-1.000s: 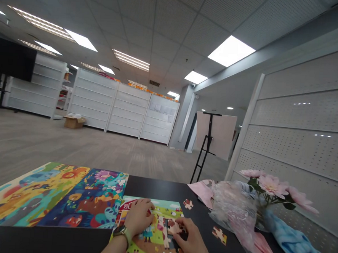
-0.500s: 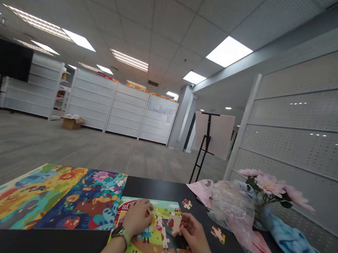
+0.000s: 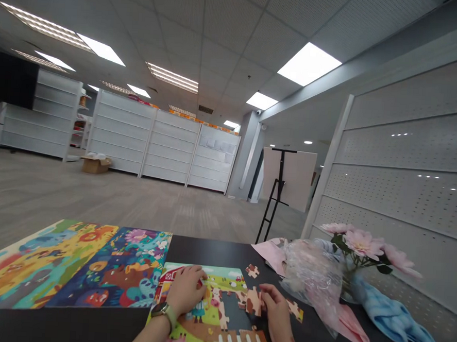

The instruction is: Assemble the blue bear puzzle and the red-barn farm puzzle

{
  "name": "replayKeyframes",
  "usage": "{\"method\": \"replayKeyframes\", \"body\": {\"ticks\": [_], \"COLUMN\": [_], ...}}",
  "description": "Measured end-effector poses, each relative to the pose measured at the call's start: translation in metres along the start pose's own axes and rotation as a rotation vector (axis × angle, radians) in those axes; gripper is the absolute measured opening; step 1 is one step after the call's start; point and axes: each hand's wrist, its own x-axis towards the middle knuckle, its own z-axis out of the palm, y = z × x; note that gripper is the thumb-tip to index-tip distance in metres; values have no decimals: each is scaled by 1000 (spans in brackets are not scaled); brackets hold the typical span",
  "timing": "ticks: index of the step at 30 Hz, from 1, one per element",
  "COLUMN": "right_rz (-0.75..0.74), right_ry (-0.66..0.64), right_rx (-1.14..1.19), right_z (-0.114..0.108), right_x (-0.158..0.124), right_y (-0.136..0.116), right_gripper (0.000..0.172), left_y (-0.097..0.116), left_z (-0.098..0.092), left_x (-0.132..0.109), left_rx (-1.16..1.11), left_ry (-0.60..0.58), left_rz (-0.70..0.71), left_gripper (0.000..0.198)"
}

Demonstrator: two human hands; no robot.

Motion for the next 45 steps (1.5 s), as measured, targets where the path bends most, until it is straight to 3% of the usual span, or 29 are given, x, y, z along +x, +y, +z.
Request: {"method": "replayKeyframes", "body": {"ticks": [9,13,17,22,25,29,32,38,45], "right_rz": [-148,-197,-183,-218,-165,-74,-109,-272,-286], "right_ry": [-3,-168,-287,-234,-192,-259,-313,-173,-160], "right_rx": [-329,-527,-556,-383,-299,-220,-333,-550,-648], "right_z": [-2,-12,-18,-19,-25,-32,-26,-10,-7], "right_x": [-9,-24,-33,-30,-26,-26,-32,-42,-43], "right_y": [-21,-27,-28,-23,-18,-14,-16,-23,-22], "right_gripper": [29,29,32,35,35,33,26,17,18], "left_y": [-2,-2,-3,-1,0,-1,-2,-4,-3], "left_z": [2,3,3,2,1,1,3,6,5], "left_x": [0,1,1,0,0,0,0,1,2], "left_rx": [0,-2,-9,-4,2,7,7,12,20], "left_ry": [12,20,20,11,8,8,14,27,20], "left_rz": [6,16,16,5,4,4,10,19,19], "left_gripper": [31,30,30,30,30,29,29,29,30]}}
